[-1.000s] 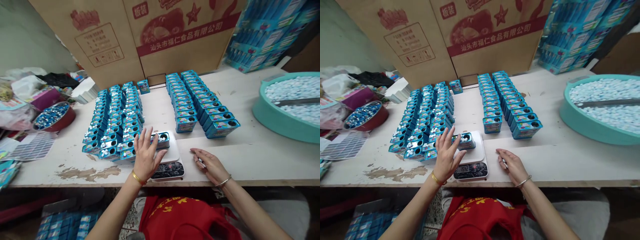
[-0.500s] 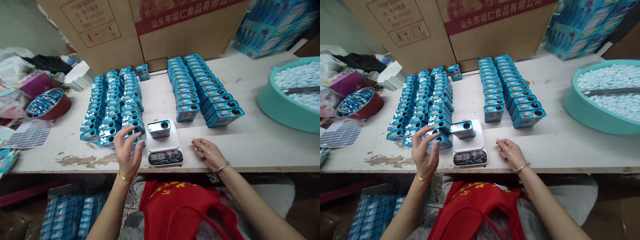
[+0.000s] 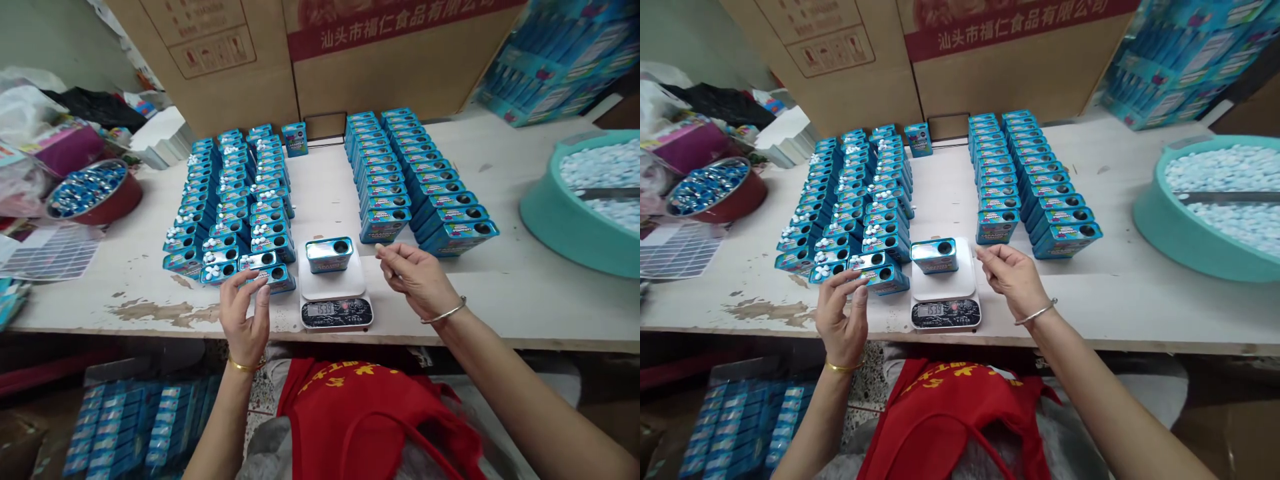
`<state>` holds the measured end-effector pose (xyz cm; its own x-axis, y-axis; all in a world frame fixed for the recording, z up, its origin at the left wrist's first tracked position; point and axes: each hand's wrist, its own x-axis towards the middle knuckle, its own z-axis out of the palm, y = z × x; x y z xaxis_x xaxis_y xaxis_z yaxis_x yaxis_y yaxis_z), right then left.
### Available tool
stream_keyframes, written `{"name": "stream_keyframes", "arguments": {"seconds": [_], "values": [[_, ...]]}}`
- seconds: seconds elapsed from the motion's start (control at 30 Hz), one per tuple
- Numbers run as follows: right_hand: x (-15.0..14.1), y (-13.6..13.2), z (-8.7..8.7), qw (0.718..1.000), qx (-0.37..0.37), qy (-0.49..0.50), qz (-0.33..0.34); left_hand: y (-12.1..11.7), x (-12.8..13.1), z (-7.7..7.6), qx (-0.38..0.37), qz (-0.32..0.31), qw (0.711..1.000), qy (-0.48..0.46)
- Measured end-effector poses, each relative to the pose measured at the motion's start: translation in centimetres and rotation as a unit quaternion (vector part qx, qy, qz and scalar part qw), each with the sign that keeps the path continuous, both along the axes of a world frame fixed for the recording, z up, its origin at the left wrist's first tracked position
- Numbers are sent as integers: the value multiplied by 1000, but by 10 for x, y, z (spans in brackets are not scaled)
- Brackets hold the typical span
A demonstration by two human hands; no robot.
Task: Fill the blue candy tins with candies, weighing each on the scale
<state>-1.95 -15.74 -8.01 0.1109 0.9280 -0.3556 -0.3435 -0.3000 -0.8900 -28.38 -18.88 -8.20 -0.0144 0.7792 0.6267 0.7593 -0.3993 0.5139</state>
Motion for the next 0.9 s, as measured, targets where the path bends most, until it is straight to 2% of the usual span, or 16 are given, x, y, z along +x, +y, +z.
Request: {"name": "stream_keyframes", "arguments": {"seconds": [0.2, 0.4, 0.57, 0.67, 0.77, 0.9], "values": [[-9, 4, 12, 1000, 25, -18, 6, 0, -1, -5, 0, -1, 1000, -11], [-23, 18, 27, 992, 99, -65, 32, 1, 2, -6, 3, -12, 1000, -12], [-34, 33, 27, 954, 192, -223, 63, 0, 7, -5, -1, -20, 1000, -8], [-34, 37, 27, 937, 220, -260, 82, 2, 12, -2, -11, -33, 999, -6], [-29, 36, 24, 947, 202, -234, 82, 15, 21, 6, -29, -78, 996, 22], [-19, 25, 6, 980, 138, -130, 50, 50, 40, 19, -57, -150, 973, 166]]}}
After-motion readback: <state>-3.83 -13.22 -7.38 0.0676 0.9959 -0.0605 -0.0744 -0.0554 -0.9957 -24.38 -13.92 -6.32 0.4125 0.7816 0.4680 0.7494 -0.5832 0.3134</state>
